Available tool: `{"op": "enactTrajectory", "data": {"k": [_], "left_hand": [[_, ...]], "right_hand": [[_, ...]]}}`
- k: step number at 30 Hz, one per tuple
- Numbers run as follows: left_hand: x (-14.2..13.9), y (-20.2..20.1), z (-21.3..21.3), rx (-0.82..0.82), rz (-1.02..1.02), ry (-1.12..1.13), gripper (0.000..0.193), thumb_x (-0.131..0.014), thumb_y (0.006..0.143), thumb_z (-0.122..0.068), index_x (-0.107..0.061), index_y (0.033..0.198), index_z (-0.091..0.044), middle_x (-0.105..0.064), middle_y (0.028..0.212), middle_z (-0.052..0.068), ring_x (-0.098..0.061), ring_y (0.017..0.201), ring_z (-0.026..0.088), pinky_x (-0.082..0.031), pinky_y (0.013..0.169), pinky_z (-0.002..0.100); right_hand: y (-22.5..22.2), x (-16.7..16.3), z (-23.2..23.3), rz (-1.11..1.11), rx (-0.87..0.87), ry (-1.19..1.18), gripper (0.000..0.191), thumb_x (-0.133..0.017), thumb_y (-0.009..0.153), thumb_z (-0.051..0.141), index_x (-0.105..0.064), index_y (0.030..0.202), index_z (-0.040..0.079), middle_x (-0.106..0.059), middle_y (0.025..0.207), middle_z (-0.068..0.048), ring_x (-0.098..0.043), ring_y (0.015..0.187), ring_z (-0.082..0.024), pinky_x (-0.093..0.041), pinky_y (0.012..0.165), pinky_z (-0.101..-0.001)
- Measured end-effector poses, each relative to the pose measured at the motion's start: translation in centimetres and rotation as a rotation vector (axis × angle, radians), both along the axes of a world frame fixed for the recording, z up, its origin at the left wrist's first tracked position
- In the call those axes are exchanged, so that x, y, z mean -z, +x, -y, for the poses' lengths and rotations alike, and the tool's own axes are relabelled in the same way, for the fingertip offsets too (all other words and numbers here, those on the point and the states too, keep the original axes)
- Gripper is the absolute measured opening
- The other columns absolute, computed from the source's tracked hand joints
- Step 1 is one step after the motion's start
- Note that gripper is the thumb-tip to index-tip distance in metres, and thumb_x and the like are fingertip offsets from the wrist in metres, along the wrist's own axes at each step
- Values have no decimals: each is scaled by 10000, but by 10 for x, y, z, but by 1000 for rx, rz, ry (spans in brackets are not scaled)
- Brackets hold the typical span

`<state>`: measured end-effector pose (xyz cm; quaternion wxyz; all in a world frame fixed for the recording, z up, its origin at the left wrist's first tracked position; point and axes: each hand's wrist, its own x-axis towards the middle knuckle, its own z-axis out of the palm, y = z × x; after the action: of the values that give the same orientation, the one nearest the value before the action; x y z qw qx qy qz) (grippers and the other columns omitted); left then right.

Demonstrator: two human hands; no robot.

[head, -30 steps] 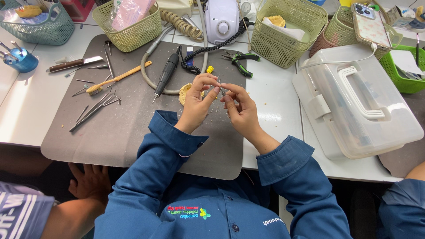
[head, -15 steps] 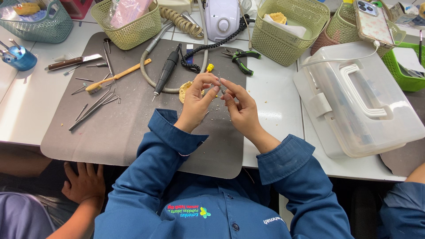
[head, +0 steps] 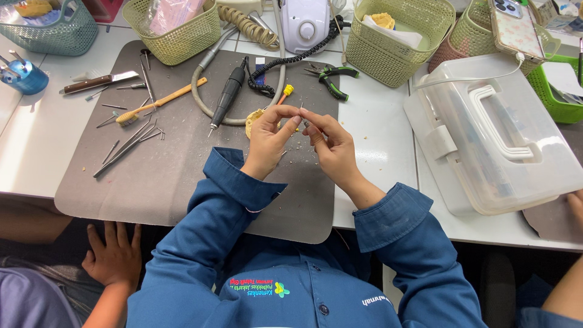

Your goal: The person assembles a dental prosthesis by hand, inserting small metal pins into a yellow denture model and adjusting the fit. The person repeatedly picks up pins, aligns them with holes in the model, and presses them in place.

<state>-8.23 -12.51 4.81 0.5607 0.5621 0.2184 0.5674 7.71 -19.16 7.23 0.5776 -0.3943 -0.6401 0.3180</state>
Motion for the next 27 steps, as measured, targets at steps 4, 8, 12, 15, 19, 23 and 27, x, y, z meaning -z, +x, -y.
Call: {"op": "enactTrajectory", "data": {"k": [4,8,12,15,19,23,27], "left_hand": [[4,3,-1,-54,-6,131,123,-686,1006,-16,-688,1128,-3,-703,1117,39,-634,1145,126,-361,1249,349],[7,5,-1,-61,13,82,108,-687,1007,-31,-701,1112,-11,-713,1115,36,-620,1222,134,-359,1239,362],[7,6,0,-61,28,74,102,-693,1011,-44,-713,1107,-13,-718,1122,40,-620,1245,154,-362,1246,360],[6,6,1,-66,32,23,119,-697,984,-58,-711,1095,-17,-718,1129,35,-588,1309,147,-375,1188,358],[4,7,1,-39,36,-8,139,-695,1002,-68,-703,1126,-7,-720,1129,55,-620,1236,144,-449,1098,323],[3,8,1,27,89,-98,164,-685,1004,-86,-689,1155,-23,-733,1109,61,-687,1089,130,-541,972,282],[2,8,-1,19,101,-120,163,-689,1006,-84,-691,1157,-21,-737,1083,67,-695,1043,127,-547,942,277]], "right_hand": [[-1,1,-1,-12,0,39,328,-589,1101,105,-645,1416,176,-604,1008,27,-590,908,-63,-562,835,-230],[-2,1,-2,-2,18,0,320,-586,1082,97,-648,1388,169,-617,1004,24,-622,927,-67,-535,765,-216],[-2,0,-3,-11,24,-9,319,-588,1081,94,-655,1383,170,-613,988,28,-617,914,-66,-527,745,-212],[-3,1,-3,-19,22,-12,318,-585,1082,89,-657,1381,171,-612,991,28,-621,930,-66,-510,717,-210],[-1,0,-3,-55,11,-57,328,-577,1084,90,-661,1390,176,-607,977,28,-577,859,-49,-483,652,-199],[4,-2,-5,-201,-109,-165,340,-554,1092,101,-649,1409,176,-616,997,12,-505,791,-40,-429,585,-185],[5,-2,-6,-281,-166,-185,349,-543,1095,95,-635,1424,164,-605,1022,-3,-491,811,-47,-389,563,-187]]}}
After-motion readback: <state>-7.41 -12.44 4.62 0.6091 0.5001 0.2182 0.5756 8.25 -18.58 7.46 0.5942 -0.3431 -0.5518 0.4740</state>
